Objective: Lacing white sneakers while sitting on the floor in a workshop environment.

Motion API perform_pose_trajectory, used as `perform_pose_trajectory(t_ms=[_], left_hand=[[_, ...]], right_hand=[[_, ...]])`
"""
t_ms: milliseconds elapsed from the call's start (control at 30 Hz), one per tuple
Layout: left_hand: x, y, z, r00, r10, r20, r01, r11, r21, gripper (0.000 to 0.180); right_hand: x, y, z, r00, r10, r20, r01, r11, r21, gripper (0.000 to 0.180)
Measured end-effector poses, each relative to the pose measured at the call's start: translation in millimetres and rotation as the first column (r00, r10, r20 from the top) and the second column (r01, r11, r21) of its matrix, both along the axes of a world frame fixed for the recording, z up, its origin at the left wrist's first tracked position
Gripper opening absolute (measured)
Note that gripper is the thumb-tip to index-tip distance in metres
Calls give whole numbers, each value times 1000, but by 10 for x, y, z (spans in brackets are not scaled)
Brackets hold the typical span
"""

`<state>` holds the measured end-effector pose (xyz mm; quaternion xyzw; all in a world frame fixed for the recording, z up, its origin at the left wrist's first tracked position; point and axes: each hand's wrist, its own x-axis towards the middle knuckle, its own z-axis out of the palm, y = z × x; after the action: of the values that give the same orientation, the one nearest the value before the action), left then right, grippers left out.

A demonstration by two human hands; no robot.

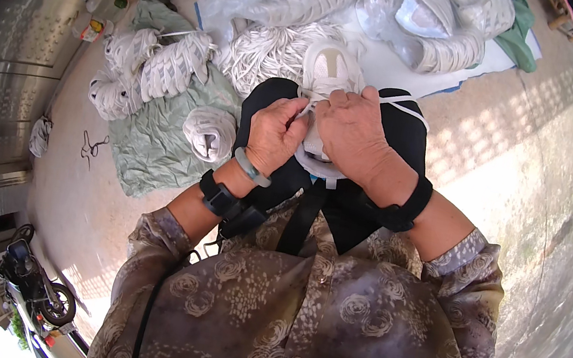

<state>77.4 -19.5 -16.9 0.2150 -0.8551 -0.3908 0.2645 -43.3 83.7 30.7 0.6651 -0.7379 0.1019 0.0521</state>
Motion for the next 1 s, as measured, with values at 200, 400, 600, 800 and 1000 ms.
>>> perform_pose_trajectory(t_ms=[200,400,600,800,1000], left_hand=[[-123,51,275,994,-99,-36,84,954,-288,26],[-421,157,433,815,-579,36,580,812,-70,17],[-390,99,390,806,-590,-43,592,801,89,9],[-249,4,476,827,-557,72,543,825,155,7],[-158,-23,422,967,-247,64,254,909,-331,8]], right_hand=[[-200,637,192,995,19,94,-15,999,-40,13],[-222,693,403,998,50,49,-44,992,-116,17],[-250,701,333,990,45,133,-28,991,-129,14],[-243,559,247,961,123,249,-81,981,-175,11],[-215,422,-32,866,-5,501,81,988,-131,19]])
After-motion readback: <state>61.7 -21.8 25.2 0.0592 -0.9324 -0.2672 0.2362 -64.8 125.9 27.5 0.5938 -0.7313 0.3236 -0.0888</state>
